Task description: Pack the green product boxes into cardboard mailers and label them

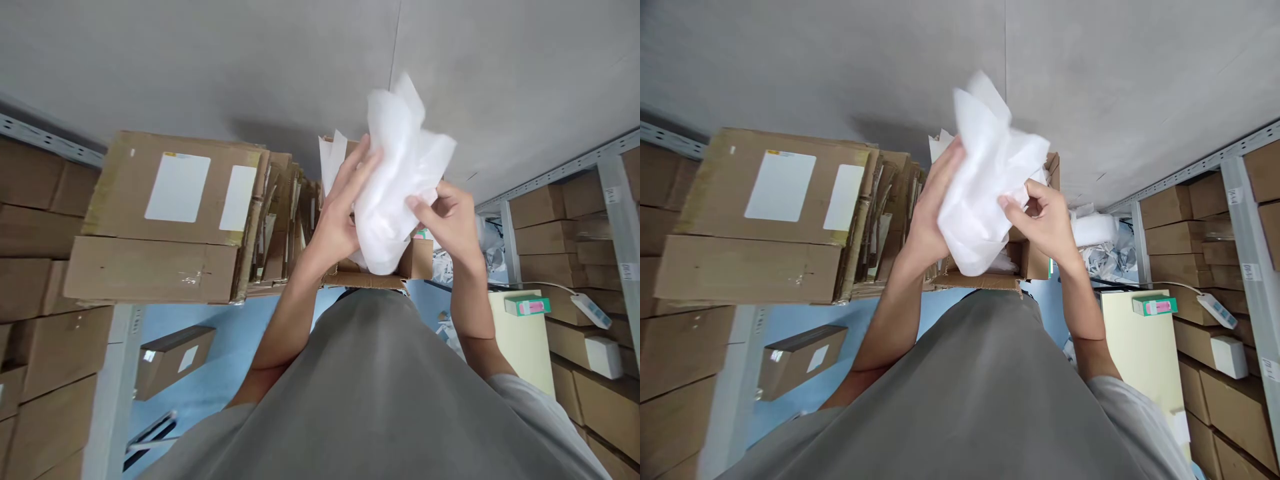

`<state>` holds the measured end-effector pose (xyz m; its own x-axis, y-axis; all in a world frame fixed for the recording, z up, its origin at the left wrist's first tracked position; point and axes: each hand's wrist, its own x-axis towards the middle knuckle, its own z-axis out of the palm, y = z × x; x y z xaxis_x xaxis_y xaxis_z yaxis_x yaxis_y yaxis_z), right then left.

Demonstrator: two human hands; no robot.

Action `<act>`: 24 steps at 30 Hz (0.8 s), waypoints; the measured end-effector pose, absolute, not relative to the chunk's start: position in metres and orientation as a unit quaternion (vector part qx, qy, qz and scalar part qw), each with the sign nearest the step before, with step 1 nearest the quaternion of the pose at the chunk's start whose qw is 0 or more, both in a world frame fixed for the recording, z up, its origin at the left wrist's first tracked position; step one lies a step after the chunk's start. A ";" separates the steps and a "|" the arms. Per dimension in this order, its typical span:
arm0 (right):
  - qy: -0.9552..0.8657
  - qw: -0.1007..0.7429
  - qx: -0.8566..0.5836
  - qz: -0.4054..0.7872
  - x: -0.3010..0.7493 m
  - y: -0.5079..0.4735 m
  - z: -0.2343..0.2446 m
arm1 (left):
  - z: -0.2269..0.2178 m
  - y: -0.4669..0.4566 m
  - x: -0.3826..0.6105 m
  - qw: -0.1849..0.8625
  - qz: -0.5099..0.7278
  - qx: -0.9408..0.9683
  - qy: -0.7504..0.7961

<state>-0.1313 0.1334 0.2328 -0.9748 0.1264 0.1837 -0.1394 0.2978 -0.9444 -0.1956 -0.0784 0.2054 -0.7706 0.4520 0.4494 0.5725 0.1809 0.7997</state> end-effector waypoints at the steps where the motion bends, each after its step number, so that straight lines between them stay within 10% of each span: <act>1: -0.805 0.102 -0.004 0.585 -0.129 0.131 0.229 | 0.208 -0.082 -0.190 0.073 -0.543 -0.357 -0.757; 7: -0.844 0.056 -0.040 0.532 -0.086 0.121 0.212 | 0.198 -0.128 -0.154 -0.012 -0.514 -0.332 -0.791; 14: -0.921 -0.224 0.125 0.293 -0.079 0.111 0.181 | 0.158 -0.133 -0.130 -0.166 -0.322 -0.325 -0.874; 24: -0.951 -0.298 0.080 0.003 -0.117 0.049 0.169 | 0.170 -0.150 -0.124 -0.102 -0.222 -0.297 -0.923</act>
<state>-0.1166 0.0488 0.1686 -0.8101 -0.1535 -0.5658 -0.1497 0.9873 -0.0535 -0.1239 -0.1498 0.1701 -0.8022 0.5944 -0.0564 0.5036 0.7244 0.4708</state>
